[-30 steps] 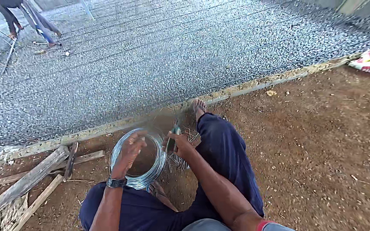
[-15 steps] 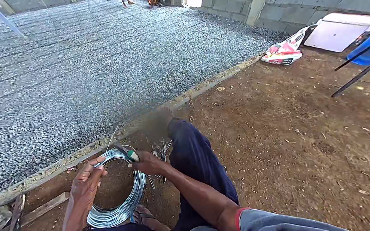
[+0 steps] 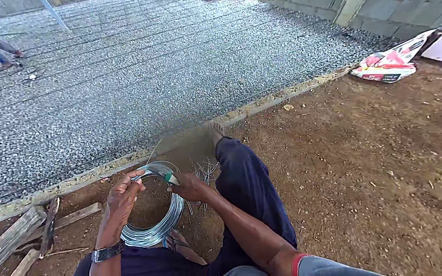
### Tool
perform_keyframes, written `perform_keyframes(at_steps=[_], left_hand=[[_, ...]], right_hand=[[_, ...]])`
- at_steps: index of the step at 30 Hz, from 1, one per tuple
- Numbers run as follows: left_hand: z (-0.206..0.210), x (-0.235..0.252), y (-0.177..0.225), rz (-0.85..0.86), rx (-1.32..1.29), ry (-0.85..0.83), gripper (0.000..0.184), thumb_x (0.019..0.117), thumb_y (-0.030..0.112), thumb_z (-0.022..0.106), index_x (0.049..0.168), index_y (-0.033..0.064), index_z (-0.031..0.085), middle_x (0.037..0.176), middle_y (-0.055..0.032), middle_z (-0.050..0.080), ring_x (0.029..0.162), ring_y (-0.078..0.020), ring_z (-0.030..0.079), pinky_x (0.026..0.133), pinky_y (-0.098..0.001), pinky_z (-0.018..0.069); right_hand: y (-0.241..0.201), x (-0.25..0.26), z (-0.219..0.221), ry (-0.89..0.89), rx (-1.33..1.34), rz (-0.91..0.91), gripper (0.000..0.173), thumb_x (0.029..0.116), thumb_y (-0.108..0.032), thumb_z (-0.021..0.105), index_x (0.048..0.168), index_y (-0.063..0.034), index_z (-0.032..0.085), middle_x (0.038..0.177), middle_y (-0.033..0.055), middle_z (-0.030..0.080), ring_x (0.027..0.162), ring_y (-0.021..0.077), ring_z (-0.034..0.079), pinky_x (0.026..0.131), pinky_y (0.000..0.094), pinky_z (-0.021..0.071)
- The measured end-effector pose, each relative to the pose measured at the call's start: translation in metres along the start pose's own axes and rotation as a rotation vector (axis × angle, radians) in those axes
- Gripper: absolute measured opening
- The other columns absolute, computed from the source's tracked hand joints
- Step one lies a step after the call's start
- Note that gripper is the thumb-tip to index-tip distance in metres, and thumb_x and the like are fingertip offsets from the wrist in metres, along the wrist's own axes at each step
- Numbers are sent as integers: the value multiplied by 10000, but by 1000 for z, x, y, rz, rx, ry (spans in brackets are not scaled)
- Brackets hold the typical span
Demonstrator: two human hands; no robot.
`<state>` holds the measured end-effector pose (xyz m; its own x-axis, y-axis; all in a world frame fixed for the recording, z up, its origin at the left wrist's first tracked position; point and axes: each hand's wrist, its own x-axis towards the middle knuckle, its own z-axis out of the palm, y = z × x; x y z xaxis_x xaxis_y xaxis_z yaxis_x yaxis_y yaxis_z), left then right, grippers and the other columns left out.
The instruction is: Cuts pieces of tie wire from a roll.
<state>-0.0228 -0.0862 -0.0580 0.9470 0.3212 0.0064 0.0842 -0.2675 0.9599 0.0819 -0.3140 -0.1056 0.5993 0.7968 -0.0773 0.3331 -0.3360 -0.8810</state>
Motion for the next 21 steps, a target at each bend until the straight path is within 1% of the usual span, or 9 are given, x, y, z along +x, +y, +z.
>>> perform_keyframes(at_steps=[3, 6, 9, 11, 15, 18, 21], left_hand=[[-4, -1, 1, 3, -23, 18, 312, 1001, 134, 547, 1279, 113, 688, 802, -60, 681, 545, -95, 514, 454, -206, 360], [-4, -2, 2, 14, -17, -13, 317, 1007, 133, 541, 1291, 119, 681, 805, -55, 676, 542, -93, 488, 456, -212, 347], [-3, -2, 2, 20, -2, -38, 316, 1006, 150, 544, 1288, 126, 684, 813, -51, 673, 564, -105, 501, 474, -221, 361], [-2, -1, 3, 20, -6, -38, 312, 1005, 149, 546, 1284, 120, 683, 807, -49, 669, 559, -99, 490, 473, -219, 351], [-3, -1, 2, 13, 20, -38, 310, 1009, 171, 551, 1285, 137, 687, 836, -48, 677, 583, -110, 512, 491, -231, 377], [-2, -1, 0, 7, 6, -37, 307, 1006, 161, 553, 1279, 126, 689, 822, -50, 673, 583, -111, 517, 488, -228, 376], [0, -1, 3, 4, 25, -35, 307, 1005, 165, 556, 1281, 128, 687, 843, -46, 682, 604, -107, 537, 498, -223, 391]], right_hand=[[-1, -1, -2, 6, 9, 13, 367, 1022, -344, 613, 1258, -62, 626, 1002, 127, 699, 923, 256, 688, 863, 501, 562], [0, 0, -1, 6, -7, 23, 370, 1019, -358, 615, 1252, -71, 620, 992, 119, 696, 912, 248, 686, 849, 492, 562], [-1, 0, -1, 2, -20, 32, 379, 1016, -360, 617, 1257, -68, 624, 990, 119, 697, 914, 248, 685, 855, 493, 561], [-3, 0, -1, -9, -23, 42, 375, 1018, -361, 614, 1253, -69, 622, 986, 119, 693, 912, 250, 682, 854, 495, 557], [-3, 0, 1, 1, -21, 34, 368, 1013, -361, 618, 1254, -83, 632, 989, 113, 702, 912, 249, 691, 849, 504, 566], [-3, 1, 1, -9, -26, 42, 370, 1013, -368, 614, 1257, -91, 630, 991, 107, 701, 915, 245, 689, 850, 500, 564], [-5, 1, 1, 2, -30, 53, 375, 1012, -366, 615, 1261, -87, 628, 1005, 112, 702, 929, 247, 689, 859, 504, 561]])
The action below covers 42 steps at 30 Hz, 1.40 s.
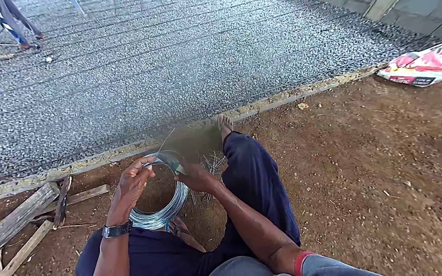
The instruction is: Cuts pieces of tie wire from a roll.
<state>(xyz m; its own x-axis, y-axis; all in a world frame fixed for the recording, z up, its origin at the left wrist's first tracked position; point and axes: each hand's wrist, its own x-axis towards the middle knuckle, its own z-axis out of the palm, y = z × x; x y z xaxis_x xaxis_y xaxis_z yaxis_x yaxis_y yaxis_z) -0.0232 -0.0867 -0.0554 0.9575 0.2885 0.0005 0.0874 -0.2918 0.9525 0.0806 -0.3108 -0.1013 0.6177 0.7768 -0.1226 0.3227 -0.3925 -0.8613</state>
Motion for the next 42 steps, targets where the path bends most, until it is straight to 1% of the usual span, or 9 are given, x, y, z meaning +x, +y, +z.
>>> perform_keyframes(at_steps=[3, 7, 10, 14, 28, 34, 36, 38, 42], left_hand=[[0, -2, 7, -25, 97, 10, 295, 1033, 201, 567, 1307, 155, 667, 882, -20, 691, 622, -87, 543, 555, -238, 441], [-5, -33, 9, -127, 189, 31, 311, 1055, 288, 560, 1357, 271, 630, 875, -42, 665, 599, -137, 503, 524, -295, 425], [-5, -26, 12, -54, 142, 9, 301, 1050, 221, 547, 1332, 191, 647, 911, -58, 695, 677, -148, 598, 605, -306, 510], [-6, -11, 8, 13, 124, -14, 299, 1061, 195, 513, 1323, 149, 649, 907, -72, 685, 665, -144, 576, 582, -296, 481], [-9, -13, 6, -10, 146, -37, 284, 1061, 207, 517, 1297, 198, 674, 848, -53, 666, 626, -145, 532, 560, -294, 438], [-5, -42, 15, -55, 169, -8, 273, 1067, 192, 496, 1278, 191, 669, 720, -76, 607, 516, -160, 453, 488, -278, 368], [-7, -46, 17, -102, 236, 8, 270, 1069, 227, 514, 1292, 228, 666, 814, -86, 652, 567, -188, 528, 502, -326, 452], [-6, -26, 18, -101, 325, -27, 305, 1070, 248, 508, 1343, 268, 643, 1030, -57, 709, 733, -198, 628, 652, -403, 544], [-16, 0, 7, 1, 390, -34, 287, 1056, 313, 526, 1261, 209, 698, 1006, -17, 721, 814, -153, 678, 761, -397, 583]], right_hand=[[-9, -4, -6, -1, -5, 40, 420, 1021, -349, 610, 1322, -56, 616, 1097, 162, 706, 1012, 289, 693, 935, 532, 552], [-2, -8, 2, 7, -8, 41, 391, 1033, -364, 616, 1307, -85, 629, 945, 138, 709, 838, 280, 694, 791, 536, 579], [3, -7, 9, 40, 11, 24, 385, 1023, -390, 633, 1276, -99, 624, 860, 131, 682, 683, 273, 663, 635, 525, 582], [-2, -7, 10, 47, -10, 46, 340, 1014, -385, 647, 1202, -102, 636, 811, 113, 665, 630, 261, 645, 572, 505, 569], [-4, -12, 10, 84, -58, 22, 380, 1022, -381, 634, 1333, -164, 617, 870, 85, 697, 703, 239, 673, 641, 516, 579], [-8, -11, 10, 104, -118, 51, 343, 1020, -371, 643, 1277, -144, 632, 879, 94, 707, 742, 265, 693, 677, 538, 580], [-10, -9, 15, 122, -140, 67, 346, 1007, -331, 664, 1267, -105, 632, 933, 135, 715, 811, 309, 710, 733, 575, 589], [-11, -5, 14, 126, -128, 91, 362, 992, -302, 673, 1265, -67, 634, 1003, 168, 717, 909, 332, 714, 832, 581, 585], [-7, -3, 5, 128, -55, 106, 386, 1015, -369, 602, 1280, -92, 648, 1053, 128, 728, 984, 277, 711, 911, 525, 568]])
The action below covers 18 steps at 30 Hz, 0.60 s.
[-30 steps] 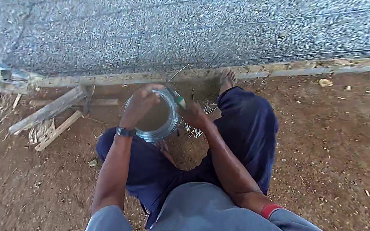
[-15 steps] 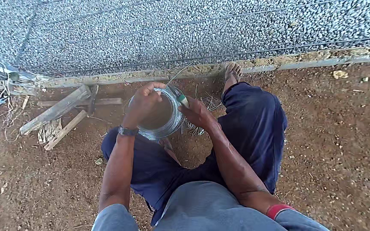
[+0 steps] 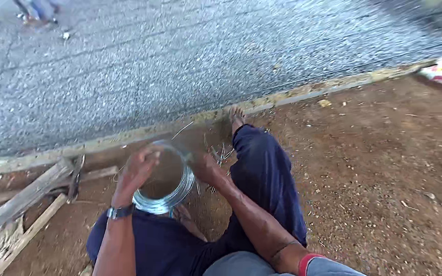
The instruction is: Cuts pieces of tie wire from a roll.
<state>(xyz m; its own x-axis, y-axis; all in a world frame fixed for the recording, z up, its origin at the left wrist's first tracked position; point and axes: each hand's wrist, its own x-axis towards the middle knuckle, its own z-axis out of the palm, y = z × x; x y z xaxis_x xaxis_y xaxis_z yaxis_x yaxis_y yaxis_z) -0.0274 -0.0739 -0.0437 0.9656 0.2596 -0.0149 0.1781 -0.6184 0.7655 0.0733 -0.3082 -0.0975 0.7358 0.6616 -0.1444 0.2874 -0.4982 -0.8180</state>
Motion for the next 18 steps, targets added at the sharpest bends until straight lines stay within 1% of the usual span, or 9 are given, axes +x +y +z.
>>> perform_keyframes(at_steps=[1, 3, 4, 5, 8, 10, 12, 14, 18], left_hand=[[-6, 0, -3, 14, 5, 12, 287, 1052, 345, 540, 1217, 190, 715, 976, -5, 723, 805, -133, 676, 759, -375, 583], [-18, -1, -7, 38, -42, 49, 279, 1028, 371, 589, 1132, 154, 731, 906, 12, 710, 765, -108, 655, 724, -326, 567], [-23, -1, -10, 56, -73, 70, 272, 1016, 374, 611, 1096, 144, 733, 885, 15, 706, 740, -103, 649, 691, -306, 562], [-27, 0, -13, 76, -106, 92, 273, 1006, 375, 627, 1069, 131, 732, 865, 14, 701, 710, -101, 640, 656, -290, 554], [-35, 4, -22, 139, -193, 138, 273, 995, 379, 648, 1036, 121, 727, 833, 24, 689, 671, -80, 620, 607, -247, 534], [-37, 6, -26, 174, -250, 151, 249, 993, 354, 659, 1024, 115, 724, 826, 23, 686, 656, -71, 609, 588, -224, 518], [-36, 8, -27, 186, -270, 161, 226, 990, 332, 667, 1009, 113, 721, 815, 34, 681, 642, -56, 598, 571, -205, 501], [-32, 9, -25, 177, -266, 177, 216, 988, 328, 668, 976, 118, 715, 781, 47, 655, 622, -48, 568, 559, -201, 473], [-25, 9, -22, 148, -296, 154, 199, 984, 310, 675, 951, 116, 707, 776, 45, 654, 640, -52, 574, 593, -212, 488]], right_hand=[[1, 0, -4, 3, 78, -1, 370, 1011, -370, 604, 1243, -87, 658, 1002, 112, 722, 920, 250, 707, 864, 495, 576], [1, -3, -14, -52, 340, -9, 336, 1010, -354, 617, 1186, -72, 661, 859, 73, 674, 710, 186, 652, 679, 406, 574], [1, -5, -19, -119, 523, -19, 339, 1019, -341, 613, 1207, -61, 646, 787, 59, 643, 613, 163, 609, 581, 356, 549], [0, -7, -22, -204, 716, -24, 358, 1027, -322, 604, 1257, -50, 632, 761, 59, 628, 575, 157, 587, 538, 334, 537], [1, -11, -27, -464, 1160, -73, 379, 1037, -327, 576, 1315, -69, 599, 766, 46, 605, 567, 142, 578, 535, 316, 551], [1, -12, -25, -645, 1423, -179, 380, 1037, -347, 581, 1312, -85, 592, 759, 28, 589, 563, 130, 569, 537, 302, 541], [0, -13, -21, -799, 1623, -293, 388, 1013, -369, 615, 1304, -113, 593, 753, 5, 581, 550, 114, 545, 522, 276, 502], [-1, -14, -16, -896, 1727, -383, 383, 993, -379, 635, 1281, -129, 601, 737, -14, 579, 522, 96, 527, 491, 247, 470], [-1, -18, -11, -1000, 1829, -443, 327, 970, -350, 650, 1210, -134, 595, 711, -16, 586, 474, 90, 517, 440, 227, 442]])
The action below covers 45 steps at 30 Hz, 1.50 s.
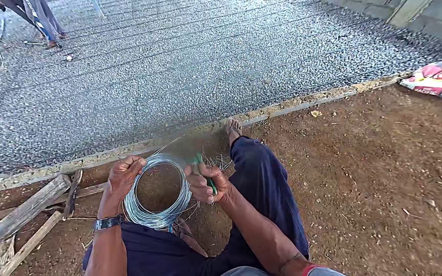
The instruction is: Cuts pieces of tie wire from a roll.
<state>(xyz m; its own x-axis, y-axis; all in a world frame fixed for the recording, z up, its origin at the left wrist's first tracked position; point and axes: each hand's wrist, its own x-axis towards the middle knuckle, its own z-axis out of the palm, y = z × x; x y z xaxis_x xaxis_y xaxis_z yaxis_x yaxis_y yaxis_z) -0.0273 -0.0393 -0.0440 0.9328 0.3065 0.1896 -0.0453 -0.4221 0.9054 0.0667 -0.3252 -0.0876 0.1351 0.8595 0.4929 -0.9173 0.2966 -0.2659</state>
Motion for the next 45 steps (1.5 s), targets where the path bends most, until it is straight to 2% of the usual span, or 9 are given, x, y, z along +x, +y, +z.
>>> perform_keyframes(at_steps=[9, 14, 17, 19, 22, 27, 31, 35, 45], left_hand=[[12, 3, -4, -6, -60, -31, 181, 979, 285, 684, 949, 108, 705, 763, 39, 637, 632, -60, 561, 602, -216, 485], [15, -3, 5, -41, -55, -19, 156, 979, 273, 682, 950, 122, 710, 767, 53, 640, 643, -42, 558, 609, -201, 481], [18, -15, 16, -164, 65, -1, 194, 998, 292, 658, 1064, 118, 717, 865, 15, 676, 728, -76, 603, 698, -281, 535], [19, -32, 24, -225, 120, 12, 250, 1004, 362, 649, 1125, 153, 711, 905, -9, 674, 704, -97, 584, 649, -309, 518], [21, -49, 26, -163, 39, 38, 202, 997, 370, 664, 1042, 177, 708, 823, 1, 651, 606, -98, 543, 541, -267, 471], [32, -52, 30, -164, 41, 115, 203, 994, 379, 666, 987, 177, 686, 753, 10, 596, 564, -96, 493, 506, -251, 426], [42, -52, 29, -149, 74, 140, 234, 1008, 385, 646, 991, 153, 669, 747, -11, 594, 564, -119, 493, 509, -276, 424], [49, -44, 29, -136, 63, 116, 266, 1028, 387, 612, 978, 132, 671, 750, -21, 587, 592, -128, 503, 543, -290, 433], [58, -36, 21, -214, 194, 17, 324, 1009, 467, 616, 989, 152, 686, 751, -35, 605, 598, -174, 524, 540, -361, 436]], right_hand=[[7, -5, -1, -102, 26, 17, 294, 966, -371, 643, 1159, -151, 616, 669, -18, 611, 448, 92, 550, 420, 214, 452], [1, -1, -1, -69, -55, 8, 300, 958, -392, 665, 1129, -147, 639, 1006, 75, 669, 523, 127, 580, 444, 233, 491], [-4, -4, -5, -7, -50, 2, 256, 943, -377, 695, 1065, -153, 683, 935, 46, 674, 568, 119, 601, 469, 228, 500], [-4, -8, -11, 1, -7, -11, 283, 956, -372, 688, 1095, -127, 663, 885, 49, 661, 574, 137, 627, 480, 243, 538], [-5, -11, -18, -10, -34, -43, 407, 980, -357, 673, 1291, -99, 630, 965, 100, 685, 645, 208, 692, 559, 348, 627], [-15, -8, -3, 438, -502, 103, 455, 1023, -406, 612, 1343, -82, 608, 902, 184, 716, 750, 295, 732, 749, 487, 645], [-3, 0, -9, 810, -1200, 273, 312, 1058, -266, 579, 1257, -30, 624, 931, 151, 743, 765, 253, 741, 720, 429, 644], [8, 3, -20, 932, -1669, 306, 349, 1000, -395, 663, 1098, -60, 640, 860, 100, 671, 708, 230, 663, 661, 481, 574], [14, 8, -12, 987, -1953, 214, 361, 1006, -394, 657, 1109, -48, 664, 1031, 140, 616, 863, 275, 643, 748, 490, 565]])
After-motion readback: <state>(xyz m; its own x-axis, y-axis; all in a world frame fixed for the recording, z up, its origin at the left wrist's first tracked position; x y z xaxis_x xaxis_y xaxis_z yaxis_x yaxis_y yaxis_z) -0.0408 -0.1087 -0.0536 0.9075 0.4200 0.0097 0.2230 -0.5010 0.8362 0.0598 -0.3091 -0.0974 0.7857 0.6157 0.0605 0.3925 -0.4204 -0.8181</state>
